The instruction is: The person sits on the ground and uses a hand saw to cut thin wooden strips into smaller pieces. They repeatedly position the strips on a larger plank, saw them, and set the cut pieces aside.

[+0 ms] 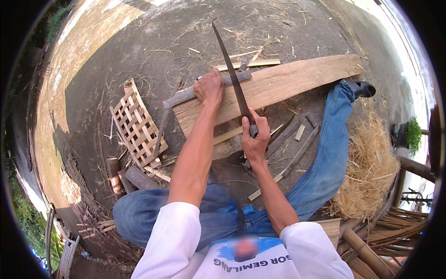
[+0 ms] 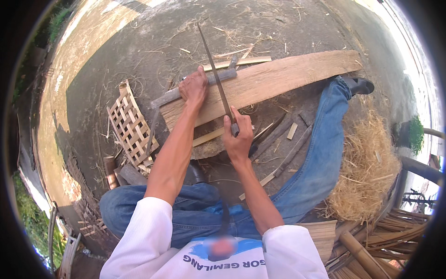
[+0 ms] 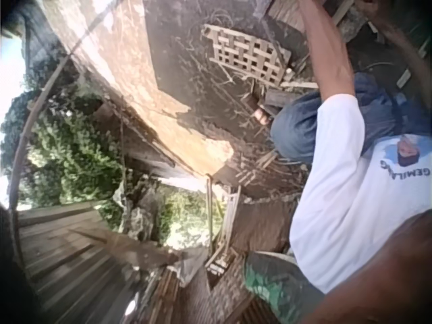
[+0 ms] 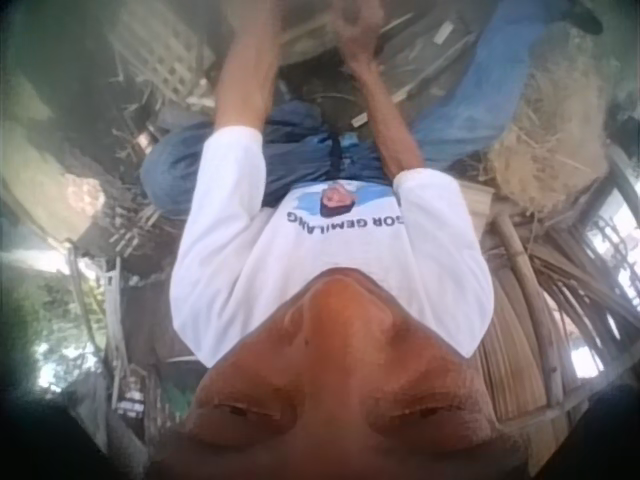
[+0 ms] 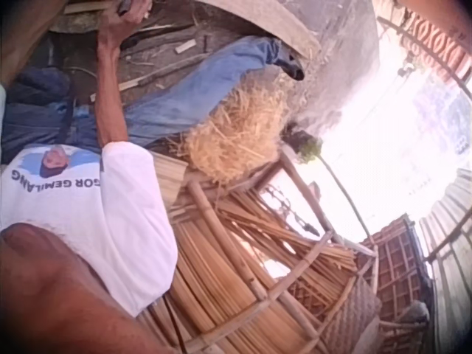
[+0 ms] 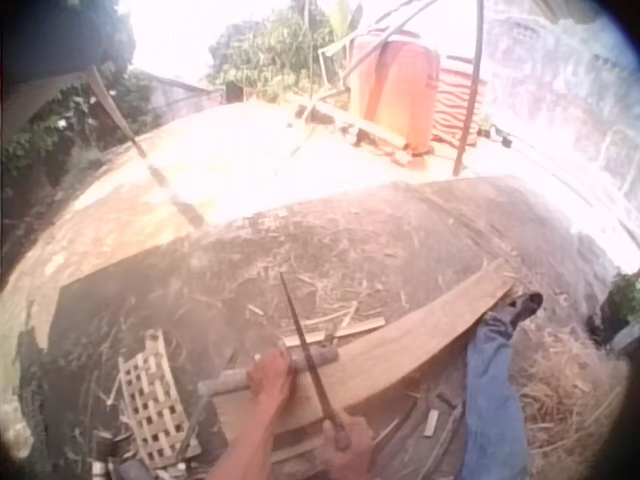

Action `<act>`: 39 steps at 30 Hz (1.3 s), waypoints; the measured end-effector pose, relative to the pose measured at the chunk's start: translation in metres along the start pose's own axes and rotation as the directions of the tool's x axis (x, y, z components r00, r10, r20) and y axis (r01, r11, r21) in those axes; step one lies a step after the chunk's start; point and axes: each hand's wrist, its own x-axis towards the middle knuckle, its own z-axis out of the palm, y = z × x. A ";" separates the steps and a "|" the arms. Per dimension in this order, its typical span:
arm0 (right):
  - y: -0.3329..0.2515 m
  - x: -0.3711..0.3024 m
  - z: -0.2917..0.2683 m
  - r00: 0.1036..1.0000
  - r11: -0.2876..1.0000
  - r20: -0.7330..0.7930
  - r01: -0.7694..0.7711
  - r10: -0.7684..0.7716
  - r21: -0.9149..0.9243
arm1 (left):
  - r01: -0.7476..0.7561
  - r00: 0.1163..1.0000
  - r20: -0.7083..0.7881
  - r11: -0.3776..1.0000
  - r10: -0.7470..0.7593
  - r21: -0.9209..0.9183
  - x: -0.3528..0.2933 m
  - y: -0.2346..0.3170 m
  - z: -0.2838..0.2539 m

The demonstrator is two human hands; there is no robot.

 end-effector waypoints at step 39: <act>-0.024 0.018 -0.027 0.991 0.985 0.124 0.071 -0.052 -0.159 | -0.118 0.992 -0.051 0.992 0.119 0.034 -0.007 0.001 0.001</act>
